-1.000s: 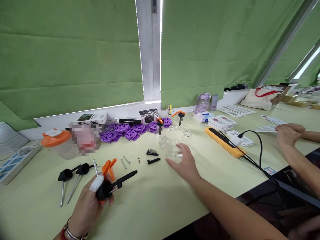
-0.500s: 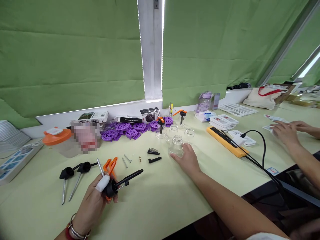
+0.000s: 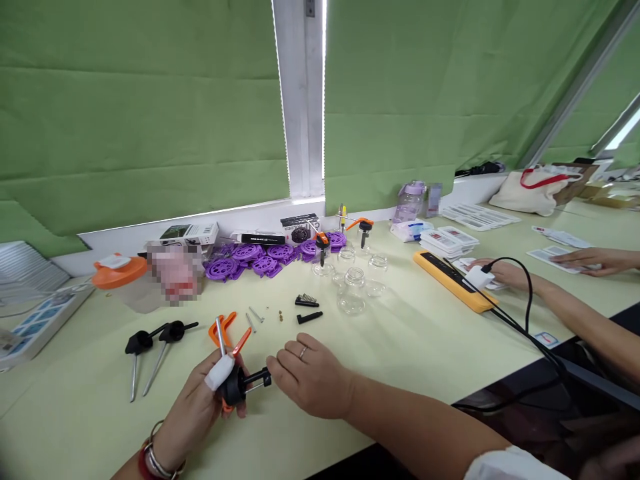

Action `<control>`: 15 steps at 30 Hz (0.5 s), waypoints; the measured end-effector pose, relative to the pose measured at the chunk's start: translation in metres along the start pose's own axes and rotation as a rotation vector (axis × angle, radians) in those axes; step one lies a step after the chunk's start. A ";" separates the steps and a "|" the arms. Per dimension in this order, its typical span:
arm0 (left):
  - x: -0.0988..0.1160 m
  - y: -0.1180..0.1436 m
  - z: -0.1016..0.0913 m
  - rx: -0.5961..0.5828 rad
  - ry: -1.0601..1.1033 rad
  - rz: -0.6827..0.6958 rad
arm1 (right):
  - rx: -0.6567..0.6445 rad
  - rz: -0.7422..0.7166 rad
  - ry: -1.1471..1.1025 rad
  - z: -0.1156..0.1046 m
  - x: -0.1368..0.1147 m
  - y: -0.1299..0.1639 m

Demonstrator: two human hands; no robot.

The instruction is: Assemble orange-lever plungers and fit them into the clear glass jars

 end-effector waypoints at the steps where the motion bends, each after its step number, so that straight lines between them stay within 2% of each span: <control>1: 0.002 0.000 -0.002 0.000 -0.006 0.008 | 0.006 0.016 -0.032 0.001 -0.002 -0.004; 2: 0.005 0.000 -0.006 0.014 -0.025 0.037 | 0.000 0.050 -0.061 0.001 -0.003 -0.007; 4: 0.015 0.001 -0.017 0.114 -0.126 0.186 | -0.037 0.173 -0.130 -0.004 -0.001 -0.014; 6: 0.030 0.004 -0.027 0.270 -0.304 0.382 | -0.099 0.357 -0.254 -0.015 0.002 -0.020; 7: 0.037 0.007 -0.029 0.277 -0.404 0.428 | -0.152 0.454 -0.340 -0.021 0.004 -0.023; 8: 0.043 0.009 -0.030 0.248 -0.462 0.462 | -0.223 0.537 -0.439 -0.026 0.007 -0.026; 9: 0.047 0.011 -0.028 0.167 -0.479 0.456 | -0.311 0.605 -0.536 -0.029 0.010 -0.029; 12: 0.045 0.011 -0.016 -0.030 -0.450 0.331 | -0.530 0.747 -0.717 -0.022 0.020 -0.033; 15: 0.026 0.000 -0.008 -0.095 -0.433 0.186 | -0.573 0.831 -0.744 0.004 0.030 -0.034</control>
Point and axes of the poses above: each hand's wrist, its own y-axis away from the middle knuckle, its own z-axis out of the palm, x = y × z, the point moved 1 cm from there along -y, towards the middle knuckle, and after that the axes turned 13 degrees about z, right-handed, at the moved point
